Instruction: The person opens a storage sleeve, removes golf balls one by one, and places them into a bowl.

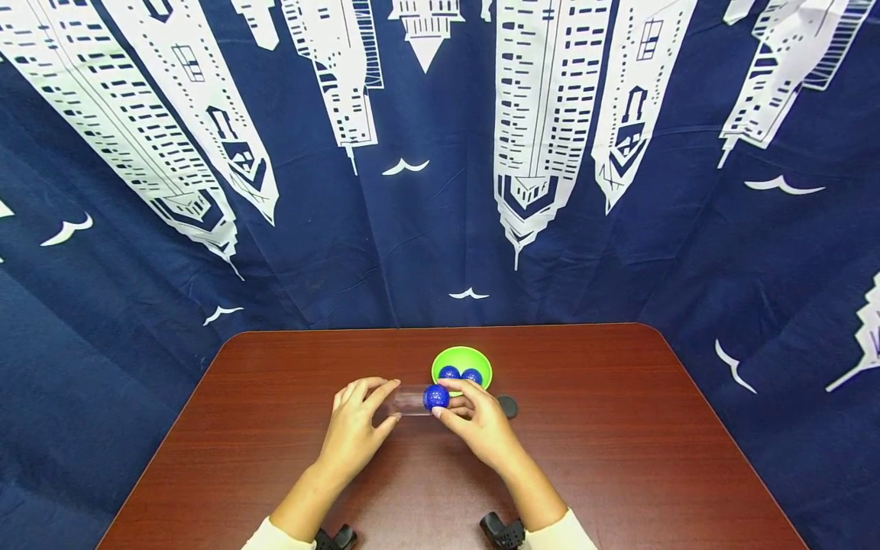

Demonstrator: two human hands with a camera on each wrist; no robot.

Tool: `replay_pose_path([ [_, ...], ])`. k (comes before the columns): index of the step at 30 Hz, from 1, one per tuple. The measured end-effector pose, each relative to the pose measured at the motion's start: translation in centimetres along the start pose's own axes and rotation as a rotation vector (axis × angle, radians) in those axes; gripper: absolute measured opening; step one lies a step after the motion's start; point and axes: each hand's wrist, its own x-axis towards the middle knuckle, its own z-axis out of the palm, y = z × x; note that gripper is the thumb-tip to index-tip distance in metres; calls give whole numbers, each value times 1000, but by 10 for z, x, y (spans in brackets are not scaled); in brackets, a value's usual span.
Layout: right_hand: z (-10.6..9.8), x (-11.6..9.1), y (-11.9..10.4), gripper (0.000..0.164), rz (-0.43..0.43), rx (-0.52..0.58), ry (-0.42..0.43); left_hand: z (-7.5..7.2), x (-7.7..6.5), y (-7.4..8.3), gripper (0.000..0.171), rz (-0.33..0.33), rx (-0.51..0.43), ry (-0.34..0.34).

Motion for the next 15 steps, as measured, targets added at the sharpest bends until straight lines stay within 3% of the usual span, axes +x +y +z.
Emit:
replay_pose_path([
  [8, -2, 4, -6, 44, -11, 24, 47, 4, -3, -2, 58, -40, -65, 19],
  [15, -9, 11, -8, 42, -15, -41, 103, 5, -3, -2, 58, -81, -126, 29],
])
